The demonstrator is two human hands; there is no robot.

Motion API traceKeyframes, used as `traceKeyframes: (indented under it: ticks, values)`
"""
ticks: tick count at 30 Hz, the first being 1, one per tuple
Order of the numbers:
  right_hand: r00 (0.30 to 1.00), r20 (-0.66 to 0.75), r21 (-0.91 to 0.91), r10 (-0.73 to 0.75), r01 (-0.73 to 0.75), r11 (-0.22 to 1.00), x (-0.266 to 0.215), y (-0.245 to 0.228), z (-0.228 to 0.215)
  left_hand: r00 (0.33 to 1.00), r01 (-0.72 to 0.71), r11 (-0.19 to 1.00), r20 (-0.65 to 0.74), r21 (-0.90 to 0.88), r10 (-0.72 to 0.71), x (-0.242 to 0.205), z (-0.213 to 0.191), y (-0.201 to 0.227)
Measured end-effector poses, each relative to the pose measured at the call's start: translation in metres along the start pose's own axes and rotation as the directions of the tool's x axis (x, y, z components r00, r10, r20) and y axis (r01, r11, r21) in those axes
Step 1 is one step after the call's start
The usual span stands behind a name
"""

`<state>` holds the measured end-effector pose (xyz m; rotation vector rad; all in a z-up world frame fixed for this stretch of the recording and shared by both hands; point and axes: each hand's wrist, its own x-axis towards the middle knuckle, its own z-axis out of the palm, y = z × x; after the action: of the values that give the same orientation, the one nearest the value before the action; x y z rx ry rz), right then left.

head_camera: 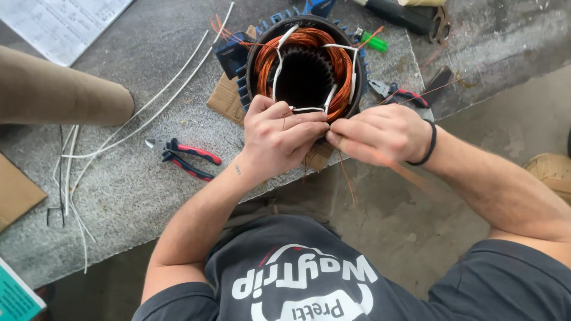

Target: The person twists the ends of copper wires together by hand and then weaves them through the slots of a blue motor stator. They use pliers to cut the excess wire and continue arranging the coils within the stator.

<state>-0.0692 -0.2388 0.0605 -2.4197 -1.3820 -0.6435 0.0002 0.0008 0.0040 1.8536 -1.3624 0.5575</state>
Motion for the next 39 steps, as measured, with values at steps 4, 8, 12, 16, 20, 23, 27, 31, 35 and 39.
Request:
traceKeyframes:
  ticks: [4, 8, 12, 16, 20, 23, 27, 31, 35, 39]
  values:
    - [0.923, 0.126, -0.219, -0.364, 0.383, 0.897, 0.034, 0.02, -0.02, 0.999, 0.026, 0.999, -0.022, 0.024, -0.025, -0.001, 0.001, -0.001]
    - [0.621, 0.392, -0.271, -0.678, 0.783, 0.56, 0.066, 0.029, -0.032, 1.0, 0.016, 1.0, -0.012, 0.001, -0.016, -0.005, 0.003, -0.003]
    - [0.376, 0.553, -0.173, -0.744, 0.925, 0.339, 0.079, 0.031, -0.035, 0.999, 0.006, 1.0, -0.031, -0.02, -0.007, -0.006, 0.005, -0.004]
    - [0.571, 0.47, -0.191, -0.673, 0.81, 0.554, 0.062, 0.03, -0.038, 0.999, -0.001, 1.0, -0.034, -0.024, 0.0, -0.005, 0.003, -0.004]
    - [0.828, 0.327, -0.257, -0.455, 0.541, 0.801, 0.02, 0.007, -0.041, 1.0, -0.008, 0.999, -0.016, -0.031, 0.007, -0.004, 0.0, -0.001]
    - [0.991, 0.077, -0.043, 0.108, -0.105, 0.994, -0.017, -0.023, -0.028, 1.0, -0.017, 1.0, -0.025, -0.025, 0.017, -0.003, 0.001, -0.003]
    - [0.603, 0.152, 0.421, 0.783, -0.756, 0.501, -0.004, -0.056, -0.005, 0.999, -0.03, 0.999, -0.031, -0.021, 0.03, -0.005, 0.001, -0.004]
    - [0.424, 0.281, 0.648, 0.861, -0.745, 0.155, 0.001, -0.052, 0.008, 0.999, -0.039, 0.999, -0.033, -0.027, 0.038, -0.005, -0.001, -0.004]
    - [0.439, 0.318, 0.632, 0.84, -0.759, 0.157, -0.009, -0.044, 0.012, 0.998, -0.042, 0.998, -0.046, -0.038, 0.04, -0.005, -0.001, -0.006]
    - [0.367, 0.412, 0.758, 0.834, -0.647, -0.09, -0.008, -0.04, 0.014, 0.998, -0.035, 0.999, -0.046, -0.041, 0.033, -0.008, 0.003, -0.008]
